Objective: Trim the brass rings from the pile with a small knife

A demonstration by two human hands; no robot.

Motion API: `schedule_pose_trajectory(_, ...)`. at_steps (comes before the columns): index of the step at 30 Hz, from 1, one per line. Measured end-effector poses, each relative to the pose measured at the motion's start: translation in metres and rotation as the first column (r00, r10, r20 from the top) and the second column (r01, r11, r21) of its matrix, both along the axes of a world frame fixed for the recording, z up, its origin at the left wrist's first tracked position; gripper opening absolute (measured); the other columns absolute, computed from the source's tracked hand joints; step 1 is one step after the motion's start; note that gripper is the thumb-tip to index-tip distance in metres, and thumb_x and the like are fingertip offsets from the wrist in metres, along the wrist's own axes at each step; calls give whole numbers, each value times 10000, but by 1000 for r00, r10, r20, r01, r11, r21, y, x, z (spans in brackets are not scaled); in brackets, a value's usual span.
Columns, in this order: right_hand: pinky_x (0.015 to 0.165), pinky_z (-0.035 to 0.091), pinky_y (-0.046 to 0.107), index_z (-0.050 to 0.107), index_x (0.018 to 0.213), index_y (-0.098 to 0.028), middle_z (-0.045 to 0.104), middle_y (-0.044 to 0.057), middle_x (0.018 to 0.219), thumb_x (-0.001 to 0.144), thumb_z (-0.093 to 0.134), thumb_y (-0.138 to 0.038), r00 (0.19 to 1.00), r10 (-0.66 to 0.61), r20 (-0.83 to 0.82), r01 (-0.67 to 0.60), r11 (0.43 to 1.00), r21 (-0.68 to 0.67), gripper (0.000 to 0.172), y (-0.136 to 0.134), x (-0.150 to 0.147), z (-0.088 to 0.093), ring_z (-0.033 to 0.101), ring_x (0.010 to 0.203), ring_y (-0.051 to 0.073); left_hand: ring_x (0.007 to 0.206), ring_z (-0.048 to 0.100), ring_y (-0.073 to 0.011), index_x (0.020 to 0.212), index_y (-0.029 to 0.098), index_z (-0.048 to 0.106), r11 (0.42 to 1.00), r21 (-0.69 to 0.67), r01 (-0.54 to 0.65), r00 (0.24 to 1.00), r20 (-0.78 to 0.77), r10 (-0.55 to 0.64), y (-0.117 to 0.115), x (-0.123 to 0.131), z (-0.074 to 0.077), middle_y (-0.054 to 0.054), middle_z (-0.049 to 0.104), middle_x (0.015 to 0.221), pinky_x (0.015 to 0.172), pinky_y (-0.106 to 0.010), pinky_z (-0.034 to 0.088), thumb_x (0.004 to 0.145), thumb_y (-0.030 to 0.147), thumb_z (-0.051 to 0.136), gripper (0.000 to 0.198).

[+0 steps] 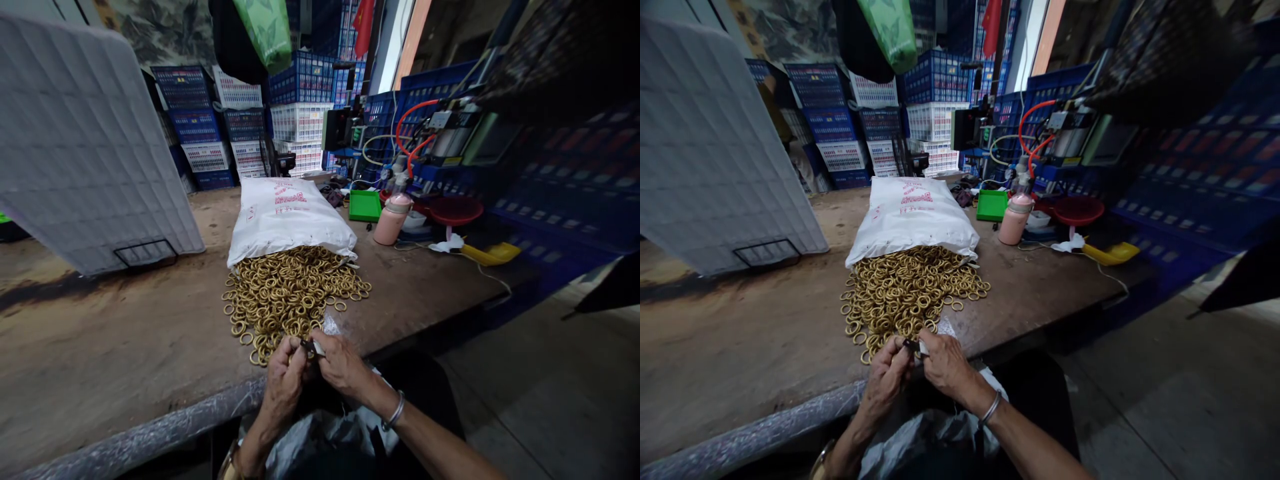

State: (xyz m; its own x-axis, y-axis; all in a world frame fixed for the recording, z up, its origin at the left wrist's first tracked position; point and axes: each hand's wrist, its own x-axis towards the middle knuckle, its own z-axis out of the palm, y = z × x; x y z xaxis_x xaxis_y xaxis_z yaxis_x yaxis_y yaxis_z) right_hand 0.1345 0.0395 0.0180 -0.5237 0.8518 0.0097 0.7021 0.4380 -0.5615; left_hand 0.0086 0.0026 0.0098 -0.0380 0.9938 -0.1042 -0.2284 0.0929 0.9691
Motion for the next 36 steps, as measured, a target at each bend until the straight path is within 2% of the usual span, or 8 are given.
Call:
schedule_pose_trajectory(3, 565, 260, 240, 490, 843, -179, 524, 16, 656, 590, 364, -38, 996, 17, 83, -17, 1000, -8, 316, 2, 2, 3, 438, 603, 144, 426, 323, -46, 632, 176, 442, 998, 65, 6, 999, -48, -3, -3, -3, -1, 77, 394, 505, 411, -160, 278, 733, 458, 558, 321)
schedule_pose_trajectory(6, 572, 262, 244, 506, 908, -165, 563, 38, 703, 617, 376, -42, 988, -29, 150, 28, 1000, 13, 342, 9, 7, -1, 463, 627, 152, 418, 329, -41, 638, 169, 454, 998, 36, 42, 998, -53, -40, -10, -3, 0, 70, 410, 505, 399, -155, 265, 771, 418, 540, 295)
schedule_pose_trajectory(10, 543, 243, 246, 534, 899, -164, 576, 39, 671, 680, 389, -57, 959, -224, 174, 212, 974, 86, 284, 30, 13, -11, 472, 587, 149, 371, 321, -33, 716, 179, 468, 983, -83, 164, 976, 158, -150, -20, -1, 3, 68, 445, 516, 349, -148, 228, 796, 403, 519, 244)
schedule_pose_trajectory(13, 547, 251, 233, 548, 842, -183, 592, 35, 693, 738, 392, -85, 945, -322, 55, 310, 938, 155, 212, 47, 11, -17, 502, 615, 141, 374, 349, -32, 720, 175, 470, 972, -149, 181, 936, 330, -124, -20, -1, 1, 44, 494, 576, 326, -140, 235, 809, 404, 500, 248)
schedule_pose_trajectory(18, 582, 295, 210, 548, 921, -217, 624, 19, 761, 815, 421, -205, 939, -327, -109, 342, 924, 169, 166, 69, -3, -23, 547, 676, 138, 438, 437, -40, 730, 139, 513, 971, -177, 163, 909, 410, -78, -14, -4, -3, -31, 581, 724, 328, -132, 277, 805, 392, 512, 264)
schedule_pose_trajectory(26, 583, 291, 221, 564, 954, -225, 637, 20, 761, 792, 459, -207, 946, -324, -5, 317, 921, 225, 194, 83, -12, -30, 558, 660, 146, 507, 491, -72, 894, 160, 556, 960, -201, 197, 825, 563, -52, -10, -13, -6, -17, 566, 721, 337, -128, 284, 752, 319, 586, 216)
schedule_pose_trajectory(31, 585, 299, 203, 562, 833, -201, 574, -3, 676, 782, 429, -186, 940, -319, -116, 335, 929, 159, 143, 84, -10, -29, 499, 627, 118, 568, 499, -77, 717, 129, 560, 968, -181, 173, 804, 594, -32, -5, -16, -9, -27, 556, 735, 349, -125, 273, 721, 289, 624, 172)
schedule_pose_trajectory(36, 549, 307, 194, 526, 691, -174, 471, -37, 597, 748, 431, -236, 864, -348, -363, 340, 936, -87, 127, 78, -7, -18, 407, 563, 93, 413, 383, -44, 674, 154, 513, 982, -178, 68, 920, 392, 8, 5, -13, -11, 33, 500, 549, 324, -128, 215, 713, 391, 622, 264)
